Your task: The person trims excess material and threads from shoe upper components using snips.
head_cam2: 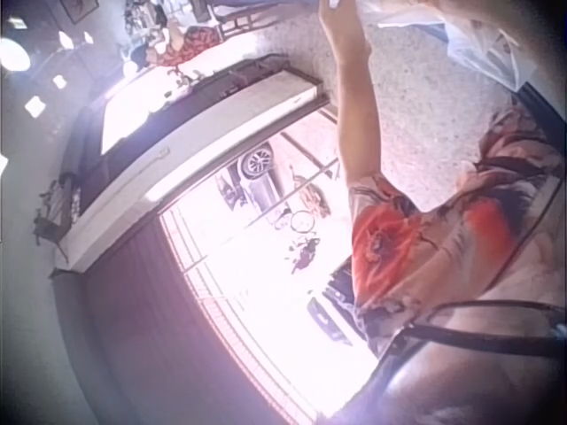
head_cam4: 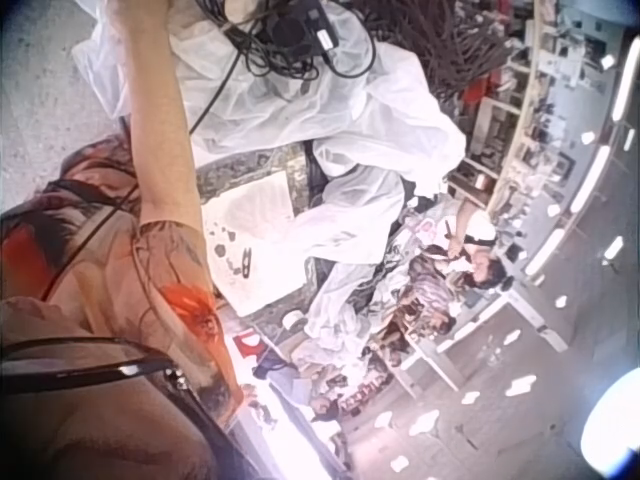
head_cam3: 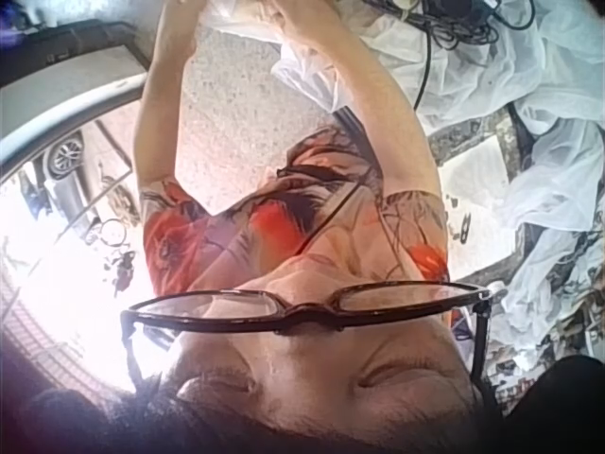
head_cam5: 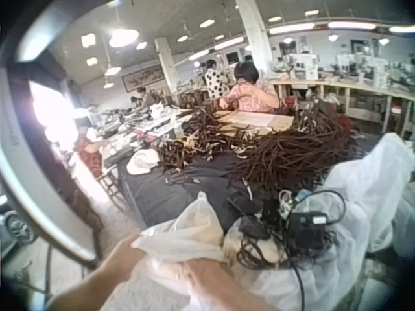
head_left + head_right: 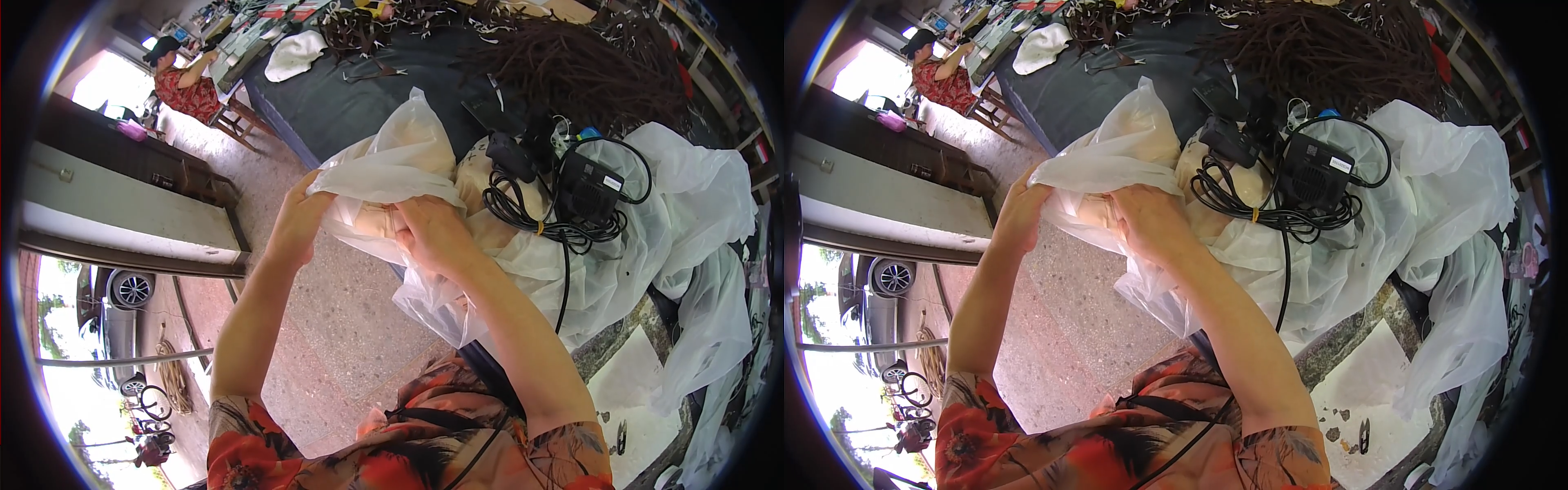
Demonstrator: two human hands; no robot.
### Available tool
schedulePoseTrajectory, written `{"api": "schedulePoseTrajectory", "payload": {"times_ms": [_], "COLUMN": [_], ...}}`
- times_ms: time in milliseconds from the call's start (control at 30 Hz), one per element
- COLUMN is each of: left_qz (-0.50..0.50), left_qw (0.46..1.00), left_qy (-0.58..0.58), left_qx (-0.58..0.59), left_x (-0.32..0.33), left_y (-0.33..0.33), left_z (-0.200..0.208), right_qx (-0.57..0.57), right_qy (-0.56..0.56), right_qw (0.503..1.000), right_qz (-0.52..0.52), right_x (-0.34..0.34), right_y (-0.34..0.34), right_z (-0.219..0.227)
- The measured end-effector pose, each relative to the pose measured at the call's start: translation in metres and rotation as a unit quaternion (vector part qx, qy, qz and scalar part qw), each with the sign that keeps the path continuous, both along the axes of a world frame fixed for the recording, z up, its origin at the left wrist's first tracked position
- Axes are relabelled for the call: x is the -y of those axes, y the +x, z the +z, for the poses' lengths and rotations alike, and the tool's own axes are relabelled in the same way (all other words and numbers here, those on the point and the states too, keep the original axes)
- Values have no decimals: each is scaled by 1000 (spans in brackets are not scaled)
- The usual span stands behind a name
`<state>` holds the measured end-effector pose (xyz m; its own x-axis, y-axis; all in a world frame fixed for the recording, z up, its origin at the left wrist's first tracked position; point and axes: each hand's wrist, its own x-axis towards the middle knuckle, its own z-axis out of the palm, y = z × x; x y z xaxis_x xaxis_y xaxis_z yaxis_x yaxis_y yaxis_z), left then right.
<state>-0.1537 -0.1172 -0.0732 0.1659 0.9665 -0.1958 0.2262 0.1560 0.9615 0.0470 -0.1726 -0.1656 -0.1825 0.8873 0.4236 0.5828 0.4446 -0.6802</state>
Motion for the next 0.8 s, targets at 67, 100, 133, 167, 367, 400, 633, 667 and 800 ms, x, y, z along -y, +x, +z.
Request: {"api": "schedulePoseTrajectory", "payload": {"times_ms": [67, 100, 133, 167, 367, 400, 633, 667, 800], "left_qz": [-2, -4, -5, -10, -34, -41, -74, -58, 33], "left_qw": [1000, 1000, 1000, 1000, 999, 998, 997, 996, 999], "left_qy": [-1, -2, -3, 0, -10, -22, -2, 34, 25], "left_qx": [4, 8, 8, 13, 31, 29, -23, -53, 17], "left_x": [0, 0, 0, 0, 5, 7, 24, 27, 52], "left_y": [1, 2, 0, -2, -2, 0, 0, -5, -7], "left_z": [0, 0, -2, -4, 2, 5, 3, -7, -26], "right_qx": [5, 10, 10, -20, 38, 76, 172, 151, 85], "right_qy": [-26, -53, -54, -81, -154, -187, -135, -105, -117], "right_qw": [1000, 999, 998, 996, 987, 979, 976, 983, 989], "right_qz": [-1, -3, -3, -4, -15, -21, -24, -29, -29], "right_x": [1, 1, 1, 1, 2, 2, 3, 4, 4], "right_y": [1, 1, 2, 2, 0, -1, -7, -6, -6], "right_z": [3, 6, 8, 13, 28, 30, 16, 15, 23]}}
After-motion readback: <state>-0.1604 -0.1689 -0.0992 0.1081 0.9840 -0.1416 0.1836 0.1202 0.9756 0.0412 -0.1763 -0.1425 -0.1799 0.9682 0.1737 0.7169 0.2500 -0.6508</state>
